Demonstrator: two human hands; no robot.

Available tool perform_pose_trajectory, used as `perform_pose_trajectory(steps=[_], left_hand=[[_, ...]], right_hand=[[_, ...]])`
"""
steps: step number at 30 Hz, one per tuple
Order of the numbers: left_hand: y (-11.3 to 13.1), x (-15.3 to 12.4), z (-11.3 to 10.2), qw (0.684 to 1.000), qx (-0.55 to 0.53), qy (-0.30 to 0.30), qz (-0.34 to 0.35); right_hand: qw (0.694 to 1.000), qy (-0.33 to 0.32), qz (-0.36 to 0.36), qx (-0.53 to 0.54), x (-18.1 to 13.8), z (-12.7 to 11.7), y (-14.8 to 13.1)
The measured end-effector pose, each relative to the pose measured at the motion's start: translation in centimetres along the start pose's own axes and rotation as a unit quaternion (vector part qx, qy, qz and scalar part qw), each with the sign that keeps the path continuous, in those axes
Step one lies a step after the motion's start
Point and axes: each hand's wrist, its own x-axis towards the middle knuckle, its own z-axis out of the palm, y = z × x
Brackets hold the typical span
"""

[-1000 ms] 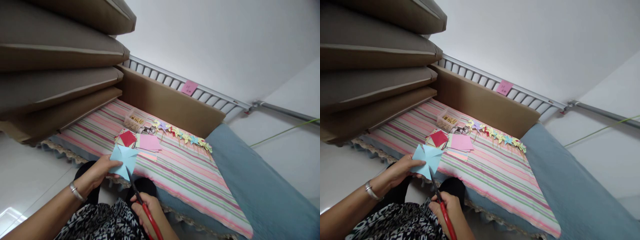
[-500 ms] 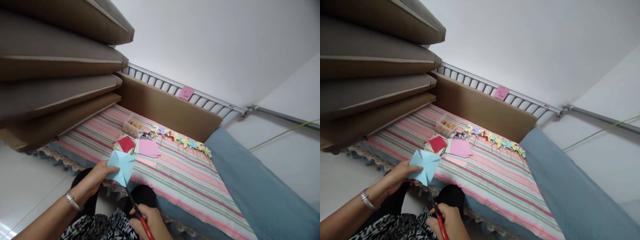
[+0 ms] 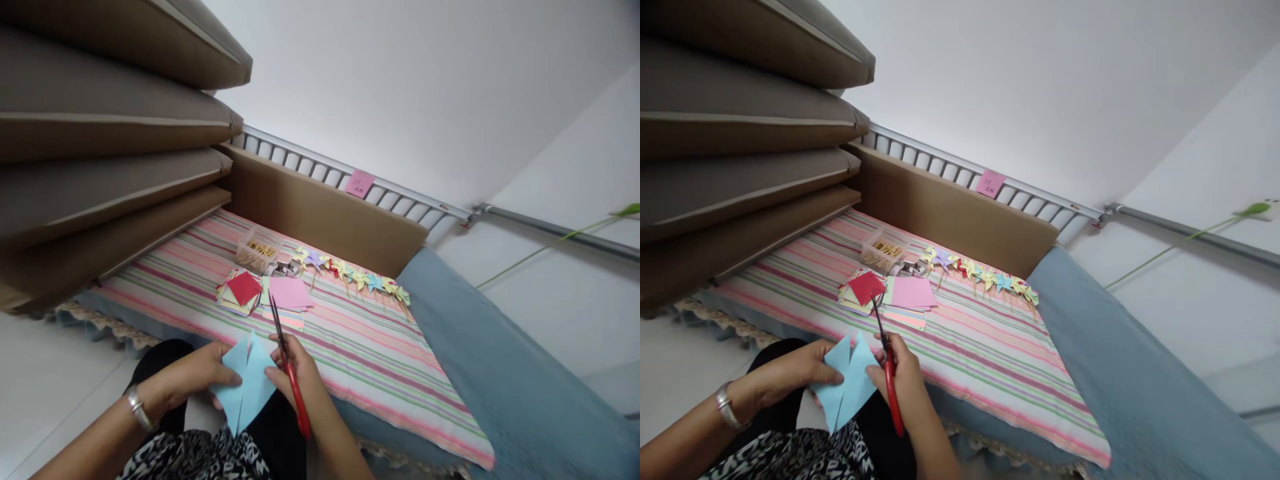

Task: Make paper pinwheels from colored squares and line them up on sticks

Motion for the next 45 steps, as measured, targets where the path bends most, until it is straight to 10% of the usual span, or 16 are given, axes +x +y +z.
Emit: perform_pose_trajectory(steps=[16, 27, 45], left_hand=[[-2.5, 1.7, 3.0, 0.944, -0.282, 0.155, 0.067], [-1.0, 0.0, -1.5, 0.959, -0.151, 0.234, 0.057], [-0.5, 0.0, -1.0, 0.975, -0.135, 0.170, 0.037]], right_hand=[[0.975, 0.152, -0.006, 0.162, 1.0, 4.8, 0.9], [0.992, -0.073, 0.084, -0.056, -5.1, 1.6, 3.1], [0.979, -0.117, 0.123, -0.113, -6.3, 0.6, 0.7]])
